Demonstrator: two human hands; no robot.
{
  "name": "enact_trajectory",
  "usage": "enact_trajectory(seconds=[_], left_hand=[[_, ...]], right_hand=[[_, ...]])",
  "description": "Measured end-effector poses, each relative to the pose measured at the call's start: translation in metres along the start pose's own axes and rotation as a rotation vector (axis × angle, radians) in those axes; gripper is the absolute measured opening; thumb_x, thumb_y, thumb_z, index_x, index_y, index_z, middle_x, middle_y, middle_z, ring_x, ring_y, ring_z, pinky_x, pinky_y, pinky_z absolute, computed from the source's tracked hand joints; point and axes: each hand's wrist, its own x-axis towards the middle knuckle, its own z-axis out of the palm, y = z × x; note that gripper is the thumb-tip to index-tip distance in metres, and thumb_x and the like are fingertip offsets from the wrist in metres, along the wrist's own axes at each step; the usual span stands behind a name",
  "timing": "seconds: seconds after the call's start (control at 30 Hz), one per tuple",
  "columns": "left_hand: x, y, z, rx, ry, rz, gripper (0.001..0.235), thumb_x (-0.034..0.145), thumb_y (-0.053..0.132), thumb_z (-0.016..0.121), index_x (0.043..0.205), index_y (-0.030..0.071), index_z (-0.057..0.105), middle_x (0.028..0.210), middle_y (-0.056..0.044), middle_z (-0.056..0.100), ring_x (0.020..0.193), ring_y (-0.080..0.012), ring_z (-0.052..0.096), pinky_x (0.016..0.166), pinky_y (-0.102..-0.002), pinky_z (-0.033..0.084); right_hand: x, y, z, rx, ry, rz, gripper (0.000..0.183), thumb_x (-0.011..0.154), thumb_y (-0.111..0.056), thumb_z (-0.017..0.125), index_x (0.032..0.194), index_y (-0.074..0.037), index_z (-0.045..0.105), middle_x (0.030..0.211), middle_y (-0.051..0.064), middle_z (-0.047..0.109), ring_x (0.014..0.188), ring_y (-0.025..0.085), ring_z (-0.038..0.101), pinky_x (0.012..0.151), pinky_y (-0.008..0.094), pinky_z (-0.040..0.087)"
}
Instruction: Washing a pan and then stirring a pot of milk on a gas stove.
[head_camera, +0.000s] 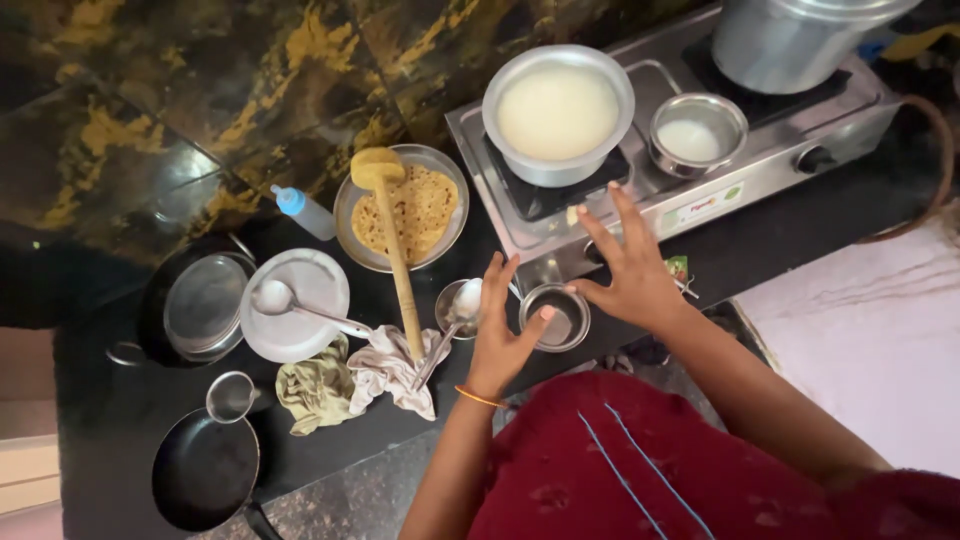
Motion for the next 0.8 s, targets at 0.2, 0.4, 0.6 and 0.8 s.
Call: enact_trajectory(seconds=[0.2, 0.4, 0.6, 0.8], left_hand=[[0.009, -0.01, 0.024, -0.081, 0.07, -0.124, 0.018, 0.093, 0.02, 0.073, 0.098, 0.003, 0.067, 0.1, -0.007, 0.065, 0.088, -0.0142, 0.062, 0.072, -0.028, 0.051], [0.008, -0.031, 0.044, -0.172, 0.213, -0.229, 0.042, 0.098, 0.011, 0.069, 0.066, 0.006, 0.041, 0.062, 0.006, 0.037, 0.061, -0.0041, 0.031, 0.052, -0.026, 0.027], [0.018, -0.023, 0.052, -0.189, 0.244, -0.149, 0.039, 0.098, 0.01, 0.068, 0.068, 0.006, 0.045, 0.064, 0.007, 0.04, 0.062, -0.0033, 0.033, 0.053, -0.025, 0.029], [0.03, 0.011, 0.059, -0.299, -0.002, -0.214, 0.034, 0.096, 0.023, 0.069, 0.125, 0.006, 0.063, 0.132, -0.011, 0.06, 0.112, -0.0176, 0.064, 0.097, -0.032, 0.052]], right_hand=[[-0.001, 0.032, 0.003, 0.187, -0.045, 0.047, 0.03, 0.089, -0.032, 0.082, 0.104, -0.009, 0.07, 0.103, 0.008, 0.068, 0.089, 0.029, 0.07, 0.073, 0.039, 0.057], [0.007, 0.057, -0.006, 0.23, 0.041, -0.02, 0.031, 0.088, -0.011, 0.075, 0.066, -0.003, 0.054, 0.066, 0.009, 0.055, 0.055, 0.029, 0.055, 0.051, 0.042, 0.043], [0.013, 0.082, -0.02, 0.205, 0.073, -0.066, 0.033, 0.089, -0.01, 0.076, 0.066, -0.003, 0.053, 0.066, 0.009, 0.051, 0.053, 0.028, 0.052, 0.051, 0.041, 0.041], [0.018, 0.097, -0.026, 0.236, 0.023, -0.085, 0.034, 0.084, -0.029, 0.081, 0.11, -0.009, 0.07, 0.112, 0.01, 0.068, 0.099, 0.03, 0.068, 0.084, 0.042, 0.054]])
